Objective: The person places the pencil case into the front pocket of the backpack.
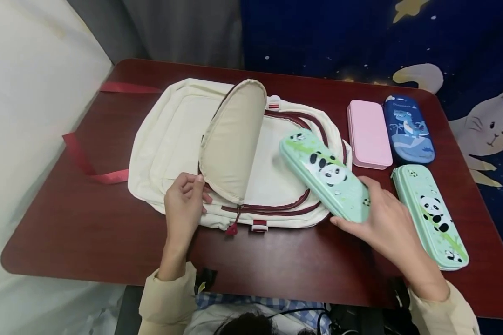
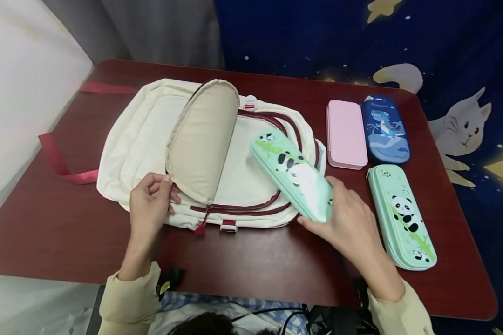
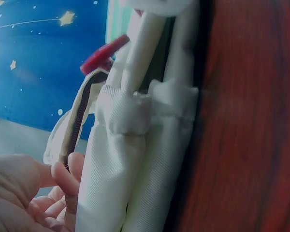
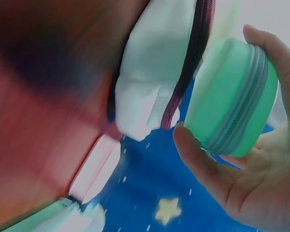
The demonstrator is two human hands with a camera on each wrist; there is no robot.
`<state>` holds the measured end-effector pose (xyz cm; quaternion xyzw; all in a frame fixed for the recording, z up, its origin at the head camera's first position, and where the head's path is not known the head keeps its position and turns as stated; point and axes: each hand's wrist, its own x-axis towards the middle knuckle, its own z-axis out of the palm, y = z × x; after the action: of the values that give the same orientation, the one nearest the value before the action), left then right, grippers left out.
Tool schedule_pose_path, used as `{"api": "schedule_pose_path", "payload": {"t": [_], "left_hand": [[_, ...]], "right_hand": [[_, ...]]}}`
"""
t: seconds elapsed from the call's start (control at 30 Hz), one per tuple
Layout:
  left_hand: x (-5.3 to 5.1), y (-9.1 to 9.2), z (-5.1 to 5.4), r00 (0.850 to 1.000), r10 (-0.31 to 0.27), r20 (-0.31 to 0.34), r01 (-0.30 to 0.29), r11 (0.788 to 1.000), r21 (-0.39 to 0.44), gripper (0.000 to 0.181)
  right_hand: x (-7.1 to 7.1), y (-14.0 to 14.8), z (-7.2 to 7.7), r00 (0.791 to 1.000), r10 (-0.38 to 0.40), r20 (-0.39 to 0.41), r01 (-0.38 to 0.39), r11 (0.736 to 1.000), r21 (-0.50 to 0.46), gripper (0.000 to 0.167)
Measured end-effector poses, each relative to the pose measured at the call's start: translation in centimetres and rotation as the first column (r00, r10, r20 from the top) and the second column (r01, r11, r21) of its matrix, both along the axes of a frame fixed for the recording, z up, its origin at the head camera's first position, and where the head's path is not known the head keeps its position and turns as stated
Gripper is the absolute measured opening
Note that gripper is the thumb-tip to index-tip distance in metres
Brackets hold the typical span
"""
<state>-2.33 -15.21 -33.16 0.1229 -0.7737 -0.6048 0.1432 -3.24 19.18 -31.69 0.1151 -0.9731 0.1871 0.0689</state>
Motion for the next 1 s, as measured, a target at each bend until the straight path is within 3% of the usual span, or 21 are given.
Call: {"api": "schedule_pose_path", "payload": {"t": [0.13, 0.23, 0.3, 0.6, 0.73, 0.87, 1.0], "left_hand": [[-0.5, 0.2, -1.7, 0.996, 0.012, -0.089, -0.015, 0.999, -0.031, 0.018], [-0.9, 0.2, -3.1, 0.987, 0.012, -0.158, -0.016, 1.0, -0.021, 0.016], [-1.0, 0.2, -3.5, 0.978, 0.006, -0.21, -0.008, 1.0, -0.008, 0.018], [-1.2, 0.0, -3.5, 0.926, -0.002, -0.377, -0.022, 0.998, -0.06, 0.062], [-1.2, -0.2, -3.6, 0.913, 0.018, -0.407, -0.067, 0.992, -0.108, 0.052], [-1.1, -0.3, -3.7, 0.913, 0.055, -0.404, -0.091, 0.993, -0.069, 0.044], [-1.1, -0.3, -3.7, 0.898, 0.045, -0.437, -0.083, 0.994, -0.069, 0.044]], "right_hand": [[-1.6, -1.0, 0.0, 0.996, 0.09, -0.028, -0.089, 0.994, 0.062, 0.092], [-2.3, -1.3, 0.0, 0.993, 0.114, -0.029, -0.111, 0.99, 0.086, 0.091], [-2.5, -1.4, 0.0, 0.992, 0.122, -0.025, -0.119, 0.988, 0.093, 0.092], [-3.3, -2.0, 0.4, 0.986, 0.165, -0.005, -0.163, 0.98, 0.113, 0.092], [-3.8, -2.3, 0.7, 0.984, 0.171, 0.05, -0.176, 0.979, 0.105, 0.091], [-4.6, -2.3, 0.9, 0.978, 0.193, 0.076, -0.199, 0.977, 0.079, 0.088], [-5.6, -2.2, 1.0, 0.969, 0.24, 0.064, -0.243, 0.968, 0.059, 0.088]]}}
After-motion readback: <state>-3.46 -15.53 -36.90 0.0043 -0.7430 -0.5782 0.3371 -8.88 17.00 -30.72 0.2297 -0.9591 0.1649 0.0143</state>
